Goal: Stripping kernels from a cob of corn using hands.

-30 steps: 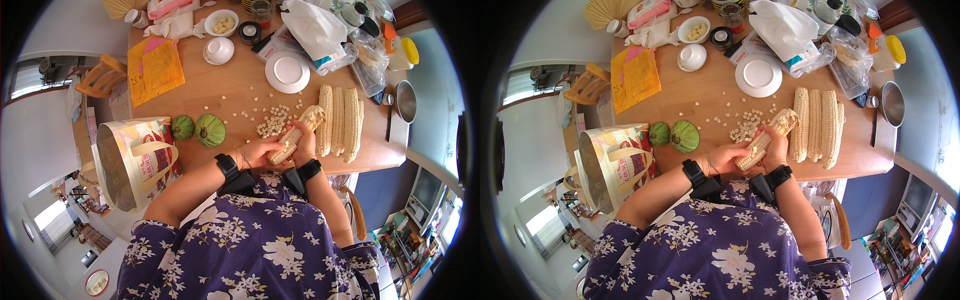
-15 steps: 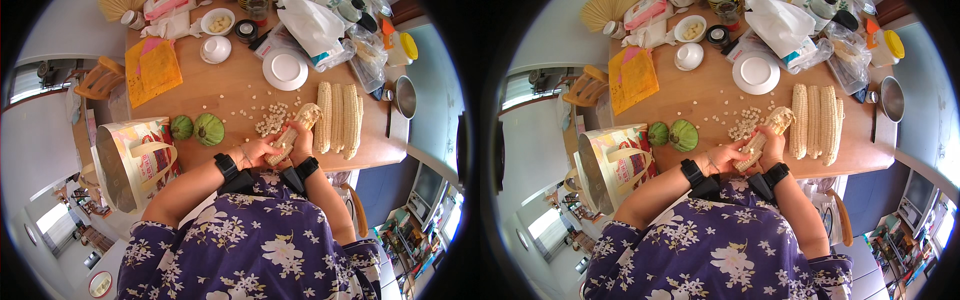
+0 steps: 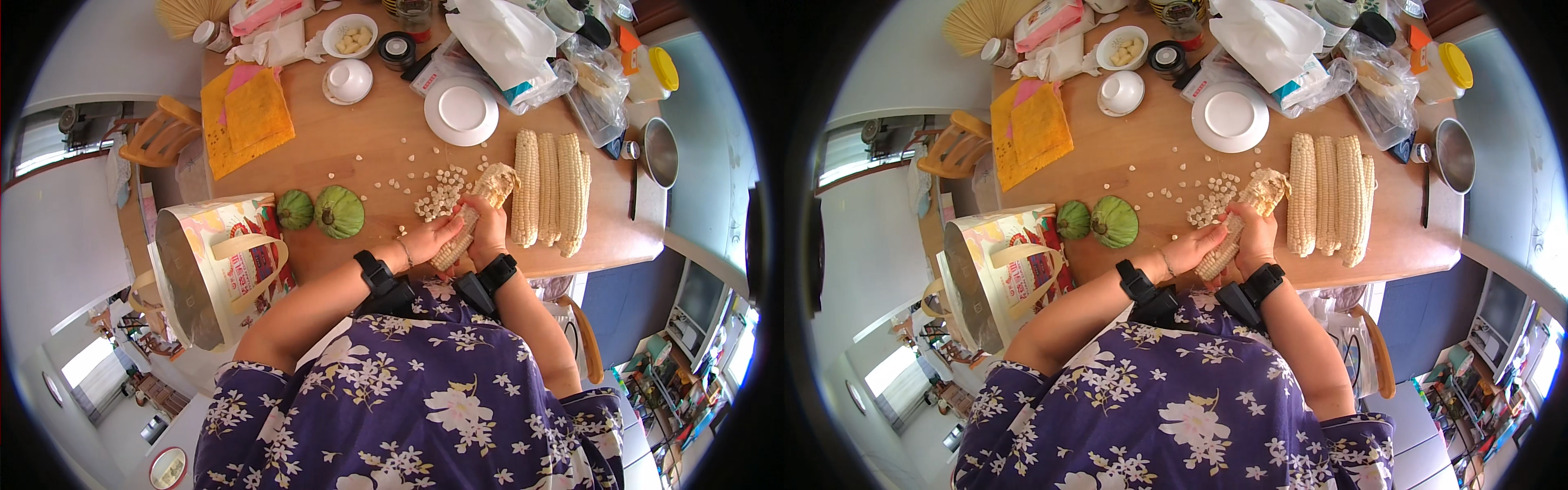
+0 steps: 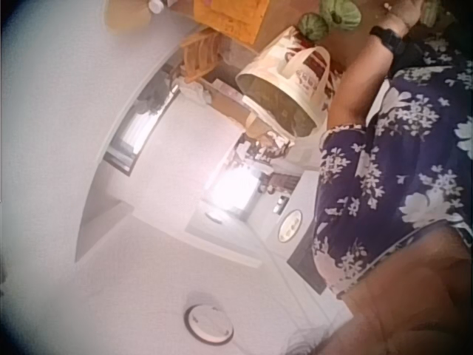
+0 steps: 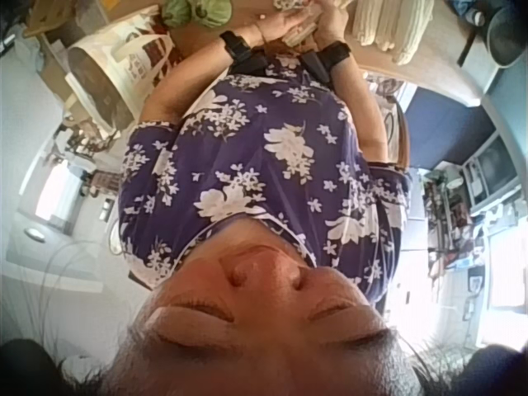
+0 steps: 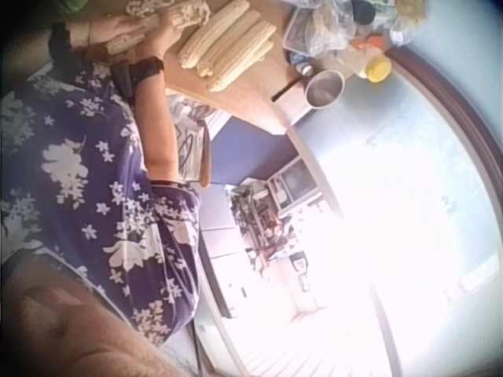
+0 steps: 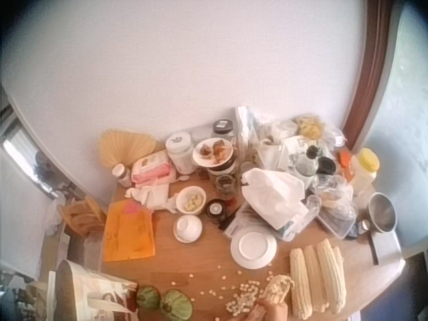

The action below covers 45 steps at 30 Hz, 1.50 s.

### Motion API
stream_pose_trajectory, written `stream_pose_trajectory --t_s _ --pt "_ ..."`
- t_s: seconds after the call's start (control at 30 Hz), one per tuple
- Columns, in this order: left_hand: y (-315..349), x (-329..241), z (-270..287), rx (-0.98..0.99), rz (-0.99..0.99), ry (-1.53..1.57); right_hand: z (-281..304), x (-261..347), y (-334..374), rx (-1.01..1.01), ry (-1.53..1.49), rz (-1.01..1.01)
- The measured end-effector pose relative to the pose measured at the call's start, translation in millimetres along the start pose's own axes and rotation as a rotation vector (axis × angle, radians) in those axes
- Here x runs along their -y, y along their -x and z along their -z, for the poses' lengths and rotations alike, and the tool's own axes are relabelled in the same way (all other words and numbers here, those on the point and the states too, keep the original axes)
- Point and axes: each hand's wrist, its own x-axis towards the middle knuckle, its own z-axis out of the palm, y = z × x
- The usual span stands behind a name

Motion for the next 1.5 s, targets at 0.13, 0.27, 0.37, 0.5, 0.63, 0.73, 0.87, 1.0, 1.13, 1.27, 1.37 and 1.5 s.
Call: stream_pose_trajectory --t_s 0.13,0.27,0.37,0.5,0.63,0.73,0.87,1.0,1.13,1.27,1.37,1.5 --pt "5.3 0.1 -0.2 0.111 -0.001 0.218 -1.3 8.9 4.1 -0.044 -0.068 -0.081" --pt "12.4 2.3 2.6 0.158 -0.002 0.275 -4.0 6.8 5.1 0.009 -0.060 -0.107" --pt "15.8 -0.4 -2.9 0.096 -0.067 0.245 -2.6 5.7 1.3 -0.017 -0.051 -0.110" --pt "13.0 1.3 1.7 -0.031 -0.090 0.007 -10.4 6.4 2.4 -0.053 -0.100 -0.036" --pt "6.9 -1.1 -3.3 -0.147 -0.068 -0.087 -5.9 -3.3 -7.6 -0.071 -0.078 0.064" --pt "4.8 -7.0 -9.4 -0.248 -0.017 -0.165 -9.8 -3.4 -4.3 -0.147 -0.076 0.080" --pt "-3.3 0.8 -0.2 -0.189 -0.101 -0.204 -11.7 6.7 0.2 -0.120 -0.029 0.098" --pt "-1.8 3.0 8.8 0.008 -0.101 0.024 -13.7 16.1 4.6 -0.035 0.044 0.005" --pt "7.3 -1.4 -0.1 0.057 -0.010 0.235 -13.8 16.6 6.7 -0.027 0.055 -0.014" --pt "9.2 1.3 -2.7 0.041 -0.106 0.161 -10.7 17.7 3.5 -0.025 -0.020 -0.131" --pt "9.8 -0.7 -7.8 -0.074 -0.224 -0.030 -12.1 11.1 1.7 -0.077 -0.031 0.044" --pt "5.6 -8.8 -13.2 -0.199 -0.119 -0.130 -1.8 0.8 -13.4 -0.082 -0.096 0.075"
